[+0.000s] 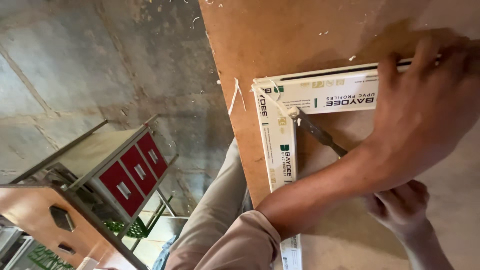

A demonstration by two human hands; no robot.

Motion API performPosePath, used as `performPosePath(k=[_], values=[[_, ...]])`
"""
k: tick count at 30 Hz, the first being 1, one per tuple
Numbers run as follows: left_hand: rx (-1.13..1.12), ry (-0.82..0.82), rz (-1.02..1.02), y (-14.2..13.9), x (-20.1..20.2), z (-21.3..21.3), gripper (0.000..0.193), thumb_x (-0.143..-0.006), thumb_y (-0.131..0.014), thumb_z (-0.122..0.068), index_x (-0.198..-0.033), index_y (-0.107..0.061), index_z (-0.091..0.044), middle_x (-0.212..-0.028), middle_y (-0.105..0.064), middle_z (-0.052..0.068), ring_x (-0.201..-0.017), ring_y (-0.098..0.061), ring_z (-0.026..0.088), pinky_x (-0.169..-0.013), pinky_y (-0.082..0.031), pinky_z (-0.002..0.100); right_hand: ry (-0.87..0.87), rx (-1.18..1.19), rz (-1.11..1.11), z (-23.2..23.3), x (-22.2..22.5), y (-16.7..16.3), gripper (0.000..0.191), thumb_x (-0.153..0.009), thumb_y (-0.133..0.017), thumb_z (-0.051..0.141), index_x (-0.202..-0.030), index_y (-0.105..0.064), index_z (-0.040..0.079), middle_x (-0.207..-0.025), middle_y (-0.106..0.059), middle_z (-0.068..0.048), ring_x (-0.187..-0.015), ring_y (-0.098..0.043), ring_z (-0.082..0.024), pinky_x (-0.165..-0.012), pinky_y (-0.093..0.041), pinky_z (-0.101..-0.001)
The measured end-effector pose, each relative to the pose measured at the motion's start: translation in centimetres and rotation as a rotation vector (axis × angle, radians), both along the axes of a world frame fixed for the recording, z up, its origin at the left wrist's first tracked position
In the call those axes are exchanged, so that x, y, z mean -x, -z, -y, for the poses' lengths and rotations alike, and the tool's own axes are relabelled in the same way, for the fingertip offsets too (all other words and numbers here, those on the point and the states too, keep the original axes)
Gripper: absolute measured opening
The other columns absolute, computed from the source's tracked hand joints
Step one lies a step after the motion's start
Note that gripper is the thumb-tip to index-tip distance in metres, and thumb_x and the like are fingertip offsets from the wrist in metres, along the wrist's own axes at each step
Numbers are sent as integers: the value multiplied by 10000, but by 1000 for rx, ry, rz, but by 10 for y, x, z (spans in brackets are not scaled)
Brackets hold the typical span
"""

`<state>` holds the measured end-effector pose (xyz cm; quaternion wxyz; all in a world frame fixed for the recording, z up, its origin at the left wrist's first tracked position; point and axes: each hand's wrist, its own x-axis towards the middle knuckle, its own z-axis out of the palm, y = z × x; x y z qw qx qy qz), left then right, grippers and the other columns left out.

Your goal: The person assembles a white UPVC window frame on a workbench. They hold the frame pieces in place, use a chisel to trim and clean the corner joints, tap the frame with a hammer to seat the corners, and rotate the frame to work on each corner in turn.

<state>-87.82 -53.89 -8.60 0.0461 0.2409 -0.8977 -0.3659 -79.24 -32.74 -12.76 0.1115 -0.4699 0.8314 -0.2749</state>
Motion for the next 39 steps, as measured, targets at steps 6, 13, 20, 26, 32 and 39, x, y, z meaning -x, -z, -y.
performPosePath(k=[6, 13, 20, 26, 32, 39], values=[[1, -23, -32, -3, 3, 5, 293, -924, -691, -149, -1207, -663, -77, -1295, -655, 52, -1261, -516, 238, -936, -448, 455, -25, 110, 10, 30, 13, -20, 139, -825, -807, 95, -926, -720, 55, -925, -738, -143, -750, -715, -273, -664, -558, -355], [55, -31, -36, 2, 3, 0, 297, -951, -683, -151, -1238, -649, -78, -1295, -650, 38, -1267, -513, 215, -921, -447, 439, -51, 33, -3, 35, 12, -36, 189, -816, -839, 80, -932, -698, 29, -916, -717, -150, -769, -716, -294, -650, -541, -370], [34, -53, -8, -4, 11, 0, 286, -947, -668, -176, -1212, -654, -69, -1257, -658, 55, -1243, -531, 220, -920, -438, 464, -111, -9, 26, 33, 12, -27, 147, -784, -800, 40, -886, -694, 31, -851, -695, -113, -695, -672, -284, -619, -528, -422], [54, -60, 15, 0, 13, -10, 270, -948, -646, -191, -1185, -665, -63, -1210, -676, 41, -1211, -545, 184, -890, -437, 467, -123, 1, -26, 14, 6, -3, 191, -752, -792, 133, -893, -709, 33, -847, -689, -138, -746, -668, -361, -714, -506, -534], [80, -30, 10, -13, 11, 0, 233, -959, -648, -170, -1169, -671, -74, -1230, -682, 30, -1259, -549, 185, -908, -445, 486, -126, 13, -45, 42, 14, 1, 233, -781, -790, 177, -966, -730, 50, -968, -729, -156, -883, -695, -372, -829, -500, -553], [2, -11, -70, -13, 9, 33, 310, -932, -657, -173, -1229, -665, -84, -1255, -683, 23, -1241, -556, 207, -924, -452, 509, -80, 79, 89, 93, 21, 31, 162, -794, -776, 143, -943, -742, 90, -1011, -742, -130, -924, -700, -311, -804, -489, -476]])
